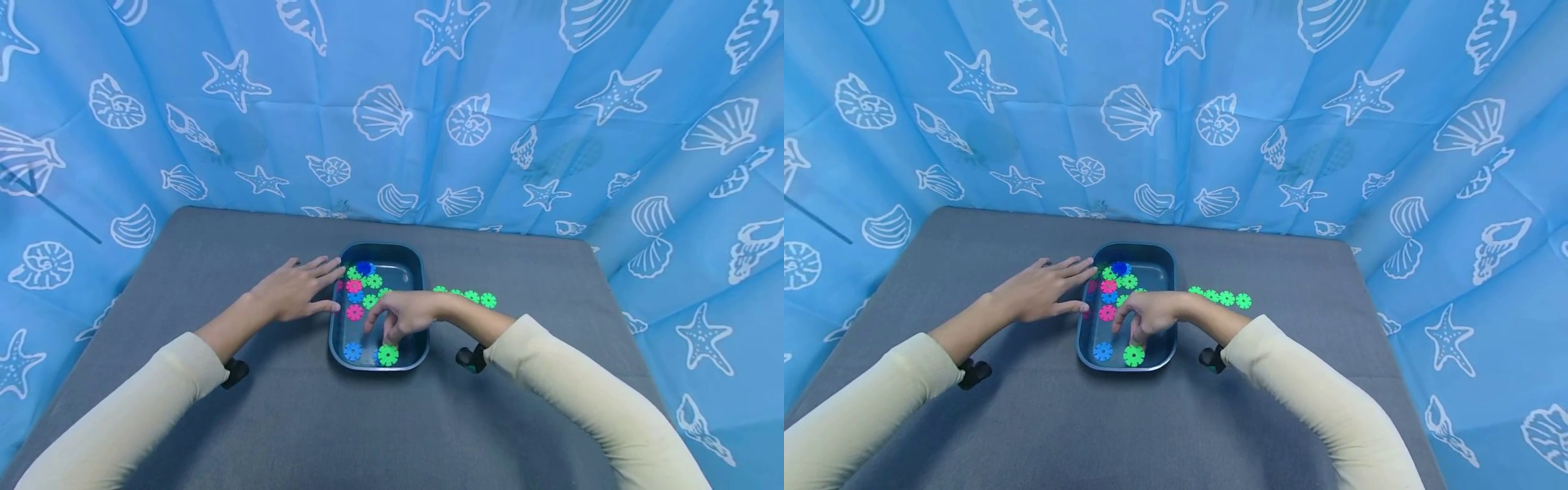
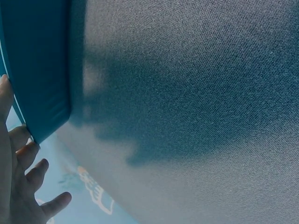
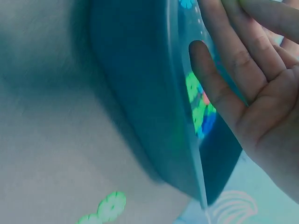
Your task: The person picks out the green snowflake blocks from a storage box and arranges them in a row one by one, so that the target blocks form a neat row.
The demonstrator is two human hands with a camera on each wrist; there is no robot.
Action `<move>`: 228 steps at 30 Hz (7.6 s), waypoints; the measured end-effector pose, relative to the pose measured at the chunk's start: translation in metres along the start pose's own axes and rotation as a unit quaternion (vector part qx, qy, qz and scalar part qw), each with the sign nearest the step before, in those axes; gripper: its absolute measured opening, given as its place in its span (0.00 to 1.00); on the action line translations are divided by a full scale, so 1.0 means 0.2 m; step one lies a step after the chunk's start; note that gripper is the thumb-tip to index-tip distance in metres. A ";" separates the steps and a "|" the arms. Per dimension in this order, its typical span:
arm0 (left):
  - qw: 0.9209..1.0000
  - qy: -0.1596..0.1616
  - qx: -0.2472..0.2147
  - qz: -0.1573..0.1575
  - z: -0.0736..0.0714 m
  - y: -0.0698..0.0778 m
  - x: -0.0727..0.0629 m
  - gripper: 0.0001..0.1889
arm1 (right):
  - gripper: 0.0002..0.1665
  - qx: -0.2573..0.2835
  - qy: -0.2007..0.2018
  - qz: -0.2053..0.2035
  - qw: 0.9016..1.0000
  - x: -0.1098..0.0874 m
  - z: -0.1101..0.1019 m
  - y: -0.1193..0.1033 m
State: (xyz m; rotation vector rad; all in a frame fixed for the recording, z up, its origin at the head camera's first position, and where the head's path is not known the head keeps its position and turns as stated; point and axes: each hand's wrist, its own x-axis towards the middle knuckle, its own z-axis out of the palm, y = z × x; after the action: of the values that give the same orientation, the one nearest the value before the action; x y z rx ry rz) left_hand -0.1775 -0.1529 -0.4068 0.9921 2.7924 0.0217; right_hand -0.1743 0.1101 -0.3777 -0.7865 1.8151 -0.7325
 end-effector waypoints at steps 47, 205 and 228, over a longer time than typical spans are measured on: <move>1.000 -0.008 0.002 -0.005 0.01 -0.01 0.00 0.42 | 0.15 0.025 0.489 0.163 0.857 -0.77 -0.11 1.03; 1.000 0.007 0.001 0.006 0.01 0.00 0.00 0.42 | 0.58 0.190 0.198 0.135 0.952 0.41 0.04 -0.08; 1.000 0.009 0.005 0.004 0.02 0.00 0.00 0.41 | 0.36 0.195 0.168 0.127 0.958 0.18 0.04 -0.08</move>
State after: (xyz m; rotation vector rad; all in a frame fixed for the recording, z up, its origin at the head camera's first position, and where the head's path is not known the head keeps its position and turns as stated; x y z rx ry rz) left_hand -0.1775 -0.1523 -0.4099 1.0095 2.8075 0.0178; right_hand -0.1743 0.0707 -0.3870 -0.1699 1.9359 -1.0568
